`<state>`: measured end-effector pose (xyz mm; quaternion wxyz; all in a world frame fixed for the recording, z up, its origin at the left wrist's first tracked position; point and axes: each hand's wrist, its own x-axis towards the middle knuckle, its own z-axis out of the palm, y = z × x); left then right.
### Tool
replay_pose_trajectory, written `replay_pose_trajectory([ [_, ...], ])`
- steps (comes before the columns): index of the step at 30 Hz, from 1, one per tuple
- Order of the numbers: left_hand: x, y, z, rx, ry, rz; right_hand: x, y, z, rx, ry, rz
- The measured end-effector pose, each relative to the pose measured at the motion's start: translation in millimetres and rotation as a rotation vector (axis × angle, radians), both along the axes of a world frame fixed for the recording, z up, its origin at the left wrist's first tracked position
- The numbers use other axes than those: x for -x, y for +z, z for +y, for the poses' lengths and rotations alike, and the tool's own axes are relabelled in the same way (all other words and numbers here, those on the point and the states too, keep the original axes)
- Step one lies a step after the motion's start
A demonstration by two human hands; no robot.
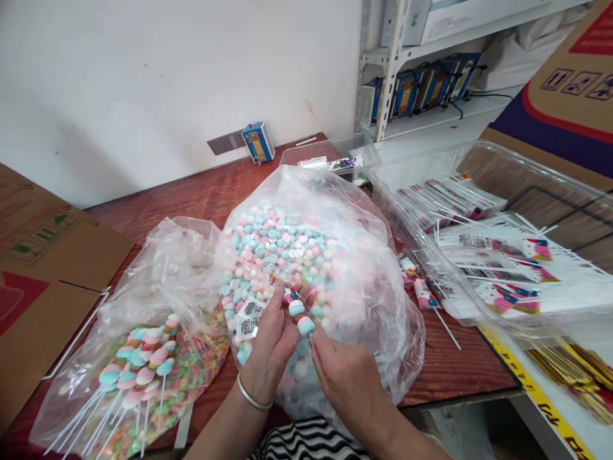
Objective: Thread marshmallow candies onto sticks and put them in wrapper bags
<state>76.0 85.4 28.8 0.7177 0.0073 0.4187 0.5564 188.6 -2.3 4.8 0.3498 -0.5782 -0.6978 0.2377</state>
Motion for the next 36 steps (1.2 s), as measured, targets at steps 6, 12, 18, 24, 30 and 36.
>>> replay_pose_trajectory([
  [6, -3.8, 6.3, -5.6, -0.033, -0.178, -0.034, -10.3, 5.7, 7.5, 0.307, 0.057, 0.402],
  [12, 6.2, -0.9, 7.4, -0.149, -0.1, -0.119, -13.1, 9.0, 11.3, 0.372, 0.048, 0.548],
  [18, 10.2, 4.2, 16.8, -0.205, -0.051, -0.244, -8.5, 7.5, 13.6, 0.488, 0.042, 0.735],
  [24, 6.7, 10.1, 12.8, -0.185, -0.049, -0.276, -7.5, 16.2, 9.6, 0.995, 0.072, 1.254],
  [30, 2.7, 11.7, 7.4, -0.216, -0.114, -0.19, -7.3, 8.3, 6.7, 0.505, 0.0, 0.723],
  [36, 2.6, 15.8, 8.8, -0.159, -0.063, -0.137, -8.4, 7.5, 5.0, 0.099, -0.074, 0.227],
])
